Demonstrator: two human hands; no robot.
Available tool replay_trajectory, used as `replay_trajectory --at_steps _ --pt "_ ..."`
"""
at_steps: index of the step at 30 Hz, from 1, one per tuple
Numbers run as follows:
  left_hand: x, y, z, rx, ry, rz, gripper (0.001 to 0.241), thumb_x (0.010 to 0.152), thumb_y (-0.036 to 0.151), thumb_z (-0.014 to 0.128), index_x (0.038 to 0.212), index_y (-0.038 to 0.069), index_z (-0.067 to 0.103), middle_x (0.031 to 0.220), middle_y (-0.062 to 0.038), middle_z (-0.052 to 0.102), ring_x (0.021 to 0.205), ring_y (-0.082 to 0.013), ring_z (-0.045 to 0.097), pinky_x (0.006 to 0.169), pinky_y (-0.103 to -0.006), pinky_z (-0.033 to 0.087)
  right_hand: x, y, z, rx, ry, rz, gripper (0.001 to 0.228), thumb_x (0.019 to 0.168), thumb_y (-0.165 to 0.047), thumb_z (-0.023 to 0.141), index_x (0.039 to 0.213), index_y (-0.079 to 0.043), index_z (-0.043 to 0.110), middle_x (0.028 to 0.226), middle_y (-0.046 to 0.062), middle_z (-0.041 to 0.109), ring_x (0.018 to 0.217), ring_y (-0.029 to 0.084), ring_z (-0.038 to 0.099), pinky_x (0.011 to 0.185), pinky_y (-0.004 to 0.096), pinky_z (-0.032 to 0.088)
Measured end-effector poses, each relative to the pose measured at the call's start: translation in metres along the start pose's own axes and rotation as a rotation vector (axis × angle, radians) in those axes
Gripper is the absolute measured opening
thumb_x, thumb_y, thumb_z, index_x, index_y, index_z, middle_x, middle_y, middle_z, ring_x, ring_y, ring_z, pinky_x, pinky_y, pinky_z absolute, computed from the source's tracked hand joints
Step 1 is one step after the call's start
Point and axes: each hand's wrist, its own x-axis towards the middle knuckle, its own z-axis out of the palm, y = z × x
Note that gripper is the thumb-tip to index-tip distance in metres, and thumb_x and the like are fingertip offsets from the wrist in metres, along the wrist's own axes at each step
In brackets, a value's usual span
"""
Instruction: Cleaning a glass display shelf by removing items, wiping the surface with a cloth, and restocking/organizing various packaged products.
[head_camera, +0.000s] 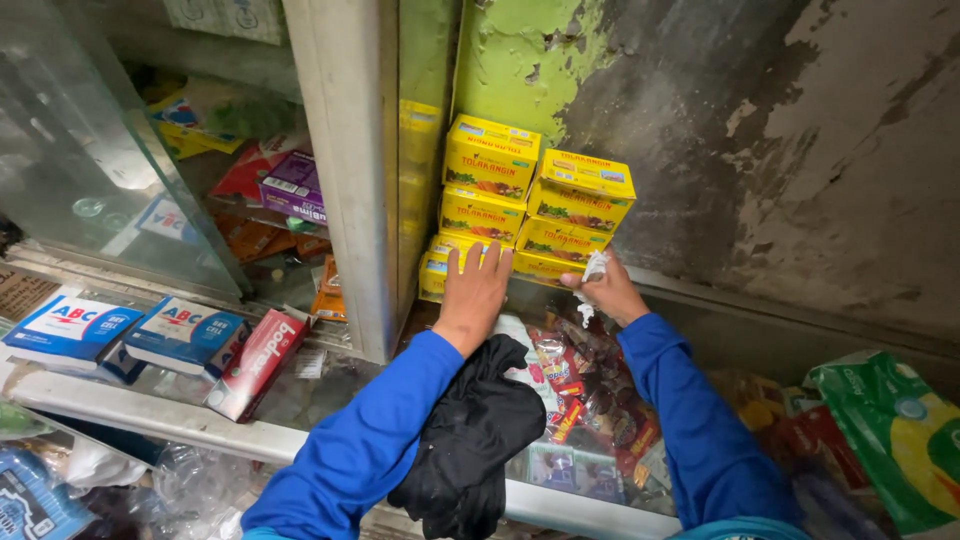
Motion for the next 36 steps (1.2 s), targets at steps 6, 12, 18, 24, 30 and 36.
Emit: replay_trajectory --at_steps 6,12,18,24,30,36 --pt "0.005 0.007 -0.004 0.01 0.068 -0.01 0.066 0.093 0.024 0.074 0.15 0.004 0.045 0.148 -0.019 0.048 0.138 -0.0373 0.044 0.114 -0.0577 0.03 -0.003 -0.011 0.005 -0.015 -0.019 -0.01 0.074 0.082 -0.022 0.092 0.138 -0.005 0.046 0.131 0.021 0.062 0.11 0.036 0.069 0.096 0.049 0.06" --pt "-0.007 0.0 -0.051 -0.219 -0.102 -0.035 0.082 0.091 0.029 0.077 0.157 0.004 0.037 0.156 -0.024 0.039 0.147 -0.0431 0.034 0.118 -0.0689 0.019 0.002 0.005 -0.01 0.054 -0.079 -0.024 0.073 0.085 -0.013 0.087 0.143 -0.006 0.043 0.137 0.017 0.058 0.115 0.032 0.066 0.1 0.048 0.058" --pt "-0.042 -0.029 -0.092 -0.203 0.057 -0.072 0.073 0.089 0.034 0.076 0.15 0.005 0.048 0.15 -0.023 0.046 0.142 -0.0418 0.044 0.111 -0.0574 0.039 0.016 0.009 -0.075 0.016 0.079 -0.079 0.077 0.069 0.008 0.071 0.144 -0.006 0.06 0.119 0.014 0.069 0.108 0.026 0.065 0.101 0.042 0.049" --pt "-0.058 -0.021 -0.079 -0.177 0.015 -0.049 0.078 0.089 0.038 0.076 0.151 0.002 0.047 0.152 -0.026 0.045 0.143 -0.0423 0.044 0.114 -0.055 0.037 -0.056 -0.12 -0.042 -0.134 -0.29 0.059 0.033 0.072 -0.014 0.087 0.104 -0.005 0.083 0.081 0.003 0.075 0.071 0.011 0.062 0.064 0.026 0.051" --pt "-0.032 -0.033 0.027 -0.037 0.123 -0.038 0.071 0.088 0.029 0.072 0.15 0.003 0.048 0.148 -0.023 0.053 0.141 -0.0395 0.049 0.115 -0.0558 0.036 -0.012 -0.033 0.085 -0.014 -0.375 -0.107 0.054 0.075 -0.016 0.093 0.125 -0.008 0.074 0.085 0.001 0.076 0.065 0.01 0.066 0.052 0.025 0.055" --pt "-0.032 -0.036 0.024 -0.01 0.231 -0.034 0.048 0.094 0.016 0.059 0.142 0.01 0.059 0.141 -0.016 0.062 0.135 -0.0335 0.057 0.111 -0.0531 0.041 -0.017 -0.042 0.091 -0.053 -0.291 -0.053 0.064 0.077 -0.013 0.09 0.135 -0.001 0.065 0.074 0.019 0.075 0.046 0.022 0.067 0.032 0.029 0.056"
